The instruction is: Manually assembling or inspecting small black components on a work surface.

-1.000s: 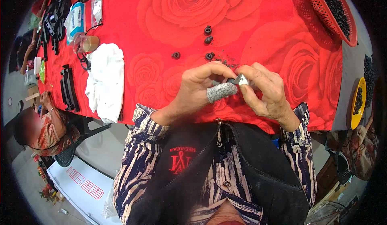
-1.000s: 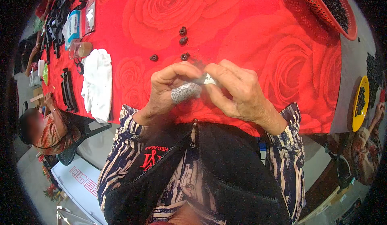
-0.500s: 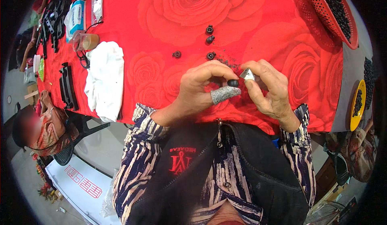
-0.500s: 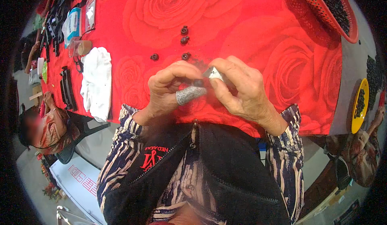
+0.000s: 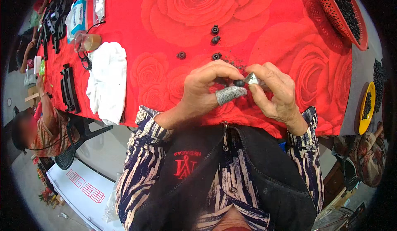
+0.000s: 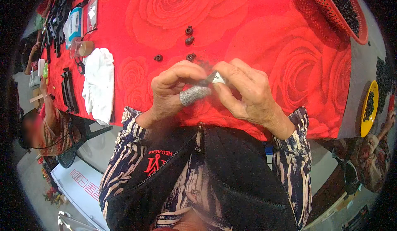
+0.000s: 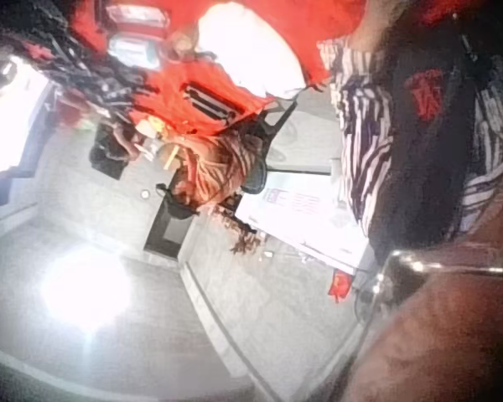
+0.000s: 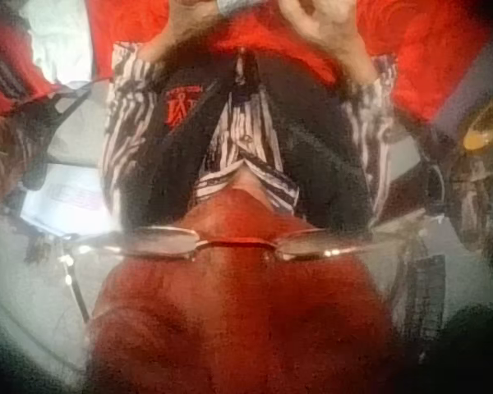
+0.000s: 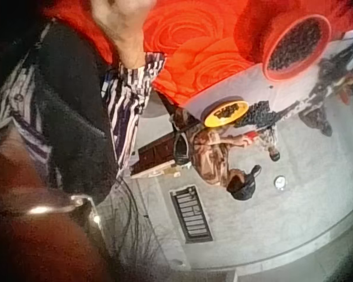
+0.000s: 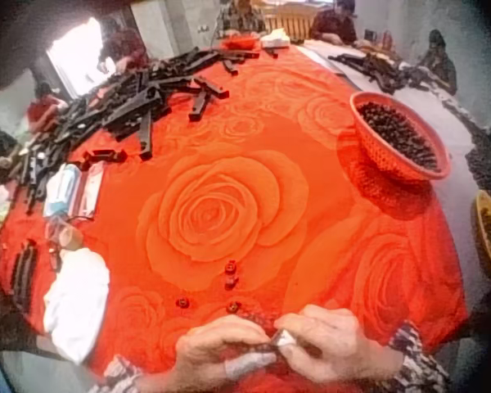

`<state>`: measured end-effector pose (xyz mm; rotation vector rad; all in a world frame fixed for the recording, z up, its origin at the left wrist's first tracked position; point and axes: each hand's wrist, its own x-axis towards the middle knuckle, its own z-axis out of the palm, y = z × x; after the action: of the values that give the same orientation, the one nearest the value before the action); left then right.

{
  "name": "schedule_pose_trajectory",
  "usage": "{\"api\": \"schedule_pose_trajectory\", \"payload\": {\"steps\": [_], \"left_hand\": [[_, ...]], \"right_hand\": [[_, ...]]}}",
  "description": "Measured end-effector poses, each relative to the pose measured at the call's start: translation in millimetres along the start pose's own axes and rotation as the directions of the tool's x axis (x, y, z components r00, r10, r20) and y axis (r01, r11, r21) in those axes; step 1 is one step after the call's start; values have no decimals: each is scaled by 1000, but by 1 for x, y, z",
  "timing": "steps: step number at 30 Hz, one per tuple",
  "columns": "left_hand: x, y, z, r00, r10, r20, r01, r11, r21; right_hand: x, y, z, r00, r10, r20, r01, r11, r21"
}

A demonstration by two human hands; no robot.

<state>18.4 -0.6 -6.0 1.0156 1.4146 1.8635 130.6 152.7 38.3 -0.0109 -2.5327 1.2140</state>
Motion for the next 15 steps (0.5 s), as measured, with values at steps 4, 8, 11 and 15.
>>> {"api": "schedule_pose_trajectory", "payload": {"steps": [4, 8, 11, 15], "left_hand": [[0, 0, 1, 1000, -23, 3, 23, 999, -38], [0, 0, 1, 1000, -10, 1, 10, 999, -48], [1, 0, 1, 1000, -11, 7, 11, 998, -55], [1, 1, 1, 999, -31, 10, 31, 998, -59]], "right_hand": [[-1, 1, 1, 1000, 1, -4, -1, 1000, 6], [0, 0, 0, 1000, -1, -2, 1, 1000, 2], [0, 0, 0, 1000, -13, 1, 13, 1000, -6], [-1, 0, 0, 1000, 3, 3, -3, 1000, -5]]}}
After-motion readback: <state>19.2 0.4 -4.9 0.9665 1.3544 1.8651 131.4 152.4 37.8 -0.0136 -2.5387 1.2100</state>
